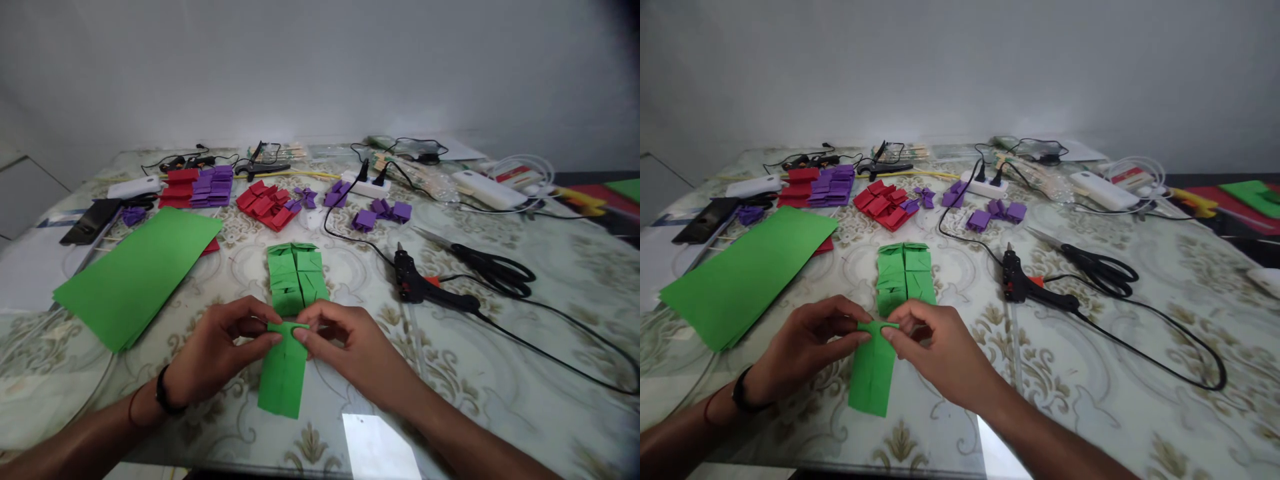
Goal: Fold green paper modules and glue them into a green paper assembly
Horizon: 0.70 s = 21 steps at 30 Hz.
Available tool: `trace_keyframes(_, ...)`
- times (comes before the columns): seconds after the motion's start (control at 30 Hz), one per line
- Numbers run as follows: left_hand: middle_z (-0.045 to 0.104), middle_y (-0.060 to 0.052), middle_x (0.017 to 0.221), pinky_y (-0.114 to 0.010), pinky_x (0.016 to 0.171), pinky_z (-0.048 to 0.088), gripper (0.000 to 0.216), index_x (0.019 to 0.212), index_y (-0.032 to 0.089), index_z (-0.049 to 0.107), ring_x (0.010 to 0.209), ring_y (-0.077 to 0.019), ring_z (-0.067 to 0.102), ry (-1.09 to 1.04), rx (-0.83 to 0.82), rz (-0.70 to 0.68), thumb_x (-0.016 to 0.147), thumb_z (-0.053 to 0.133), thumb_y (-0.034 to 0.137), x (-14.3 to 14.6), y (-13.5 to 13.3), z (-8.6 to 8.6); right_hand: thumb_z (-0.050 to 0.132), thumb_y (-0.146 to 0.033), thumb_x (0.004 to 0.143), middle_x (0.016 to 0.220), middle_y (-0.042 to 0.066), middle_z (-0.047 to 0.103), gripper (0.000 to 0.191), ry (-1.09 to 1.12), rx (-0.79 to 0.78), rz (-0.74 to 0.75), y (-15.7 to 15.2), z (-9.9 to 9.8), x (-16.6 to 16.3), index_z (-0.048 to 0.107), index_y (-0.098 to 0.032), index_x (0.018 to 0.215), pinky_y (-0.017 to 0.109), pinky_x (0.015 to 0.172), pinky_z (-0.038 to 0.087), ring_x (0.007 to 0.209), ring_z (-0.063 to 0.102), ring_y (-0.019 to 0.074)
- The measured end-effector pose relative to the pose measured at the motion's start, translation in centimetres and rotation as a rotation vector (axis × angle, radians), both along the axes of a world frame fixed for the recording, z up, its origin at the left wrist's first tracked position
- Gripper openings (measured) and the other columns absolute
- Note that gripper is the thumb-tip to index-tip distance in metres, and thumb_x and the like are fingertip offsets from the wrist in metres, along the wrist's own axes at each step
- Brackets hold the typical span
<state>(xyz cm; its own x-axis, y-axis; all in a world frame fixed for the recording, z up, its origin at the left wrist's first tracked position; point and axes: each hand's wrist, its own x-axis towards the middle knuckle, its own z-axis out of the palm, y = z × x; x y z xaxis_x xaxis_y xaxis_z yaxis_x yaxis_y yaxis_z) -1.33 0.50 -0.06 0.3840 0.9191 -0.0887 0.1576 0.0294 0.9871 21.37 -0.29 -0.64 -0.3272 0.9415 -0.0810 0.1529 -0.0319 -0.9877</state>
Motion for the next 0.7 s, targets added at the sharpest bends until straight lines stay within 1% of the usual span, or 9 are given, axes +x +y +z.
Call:
trace_keyframes(0.1, 0.088, -0.007, 0.098, -0.027, 0.076, 0.064, 0.024, 0.106, 0.019, 0.082, 0.088, -0.0227, 0.082, 0.032, -0.04, -0.023, 0.089, 0.085, 0.035, 0.17, 0.16, 0.03, 0.071, -0.039, 0.093, 0.069, -0.001, 0.065, 0.022, -0.002, -0.042, 0.015, 0.02, -0.31, -0.21, 0.071, -0.02, 0.082, 0.027, 0.061, 0.047, 0.065, 0.059, 0.0149)
trace_keyframes(0.2, 0.089, -0.008, 0.096, -0.029, 0.078, 0.063, 0.024, 0.099, 0.018, 0.088, 0.085, -0.0226, 0.081, 0.065, -0.058, -0.066, 0.093, 0.079, 0.039, 0.34, 0.26, 0.23, 0.071, -0.038, 0.092, 0.069, -0.001, 0.064, 0.021, -0.013, -0.012, 0.007, -0.06, -0.43, -0.27, 0.071, -0.02, 0.082, 0.026, 0.06, 0.045, 0.065, 0.057, 0.0142)
trace_keyframes(0.27, 0.089, -0.009, 0.094, -0.031, 0.08, 0.064, 0.025, 0.097, 0.018, 0.089, 0.086, -0.0243, 0.081, 0.052, -0.064, -0.052, 0.093, 0.079, 0.042, 0.46, 0.21, 0.29, 0.07, -0.038, 0.093, 0.069, -0.001, 0.063, 0.021, -0.018, 0.01, 0.01, -0.13, -0.43, -0.29, 0.072, -0.02, 0.083, 0.025, 0.059, 0.043, 0.064, 0.056, 0.014)
trace_keyframes(0.37, 0.089, -0.008, 0.089, -0.03, 0.079, 0.064, 0.022, 0.095, 0.021, 0.091, 0.088, -0.026, 0.082, 0.039, -0.063, -0.022, 0.091, 0.082, 0.041, 0.56, 0.04, 0.3, 0.069, -0.037, 0.095, 0.069, 0.0, 0.064, 0.024, -0.012, 0.042, 0.034, -0.23, -0.28, -0.26, 0.071, -0.019, 0.081, 0.025, 0.058, 0.042, 0.064, 0.056, 0.0144)
trace_keyframes(0.43, 0.089, -0.007, 0.087, -0.029, 0.077, 0.063, 0.021, 0.095, 0.022, 0.091, 0.085, -0.025, 0.082, 0.054, -0.029, -0.016, 0.092, 0.081, 0.039, 0.56, -0.1, 0.34, 0.068, -0.037, 0.096, 0.069, 0.0, 0.065, 0.025, -0.015, 0.072, 0.049, -0.26, -0.13, -0.23, 0.071, -0.019, 0.078, 0.026, 0.058, 0.042, 0.064, 0.056, 0.0147)
trace_keyframes(0.5, 0.088, -0.007, 0.084, -0.026, 0.07, 0.061, 0.022, 0.092, 0.021, 0.091, 0.077, -0.0221, 0.079, 0.083, 0.034, -0.01, 0.094, 0.079, 0.039, 0.46, -0.23, 0.46, 0.068, -0.037, 0.097, 0.068, 0.0, 0.064, 0.026, -0.021, 0.087, 0.053, -0.25, -0.05, -0.25, 0.071, -0.019, 0.078, 0.026, 0.058, 0.041, 0.064, 0.055, 0.0145)
trace_keyframes(0.6, 0.087, -0.007, 0.08, -0.024, 0.06, 0.053, 0.026, 0.088, 0.019, 0.091, 0.065, -0.0186, 0.073, 0.144, 0.124, 0.017, 0.095, 0.077, 0.04, 0.23, -0.31, 0.7, 0.068, -0.038, 0.096, 0.067, -0.001, 0.063, 0.026, -0.038, 0.047, 0.061, -0.17, -0.13, -0.36, 0.069, -0.019, 0.078, 0.025, 0.058, 0.041, 0.062, 0.054, 0.014)
trace_keyframes(0.63, 0.087, -0.007, 0.079, -0.024, 0.058, 0.052, 0.027, 0.089, 0.019, 0.091, 0.064, -0.0182, 0.071, 0.161, 0.136, 0.03, 0.095, 0.076, 0.041, 0.17, -0.27, 0.78, 0.068, -0.038, 0.096, 0.066, -0.001, 0.063, 0.027, -0.044, 0.024, 0.063, -0.13, -0.19, -0.38, 0.067, -0.02, 0.076, 0.025, 0.058, 0.041, 0.061, 0.054, 0.0138)
trace_keyframes(0.7, 0.087, -0.006, 0.08, -0.025, 0.06, 0.052, 0.027, 0.091, 0.02, 0.09, 0.066, -0.0186, 0.071, 0.178, 0.118, 0.049, 0.095, 0.075, 0.042, 0.13, -0.11, 0.88, 0.068, -0.039, 0.095, 0.066, -0.001, 0.064, 0.031, -0.056, -0.006, 0.069, -0.03, -0.34, -0.39, 0.064, -0.02, 0.072, 0.026, 0.058, 0.041, 0.061, 0.055, 0.0138)
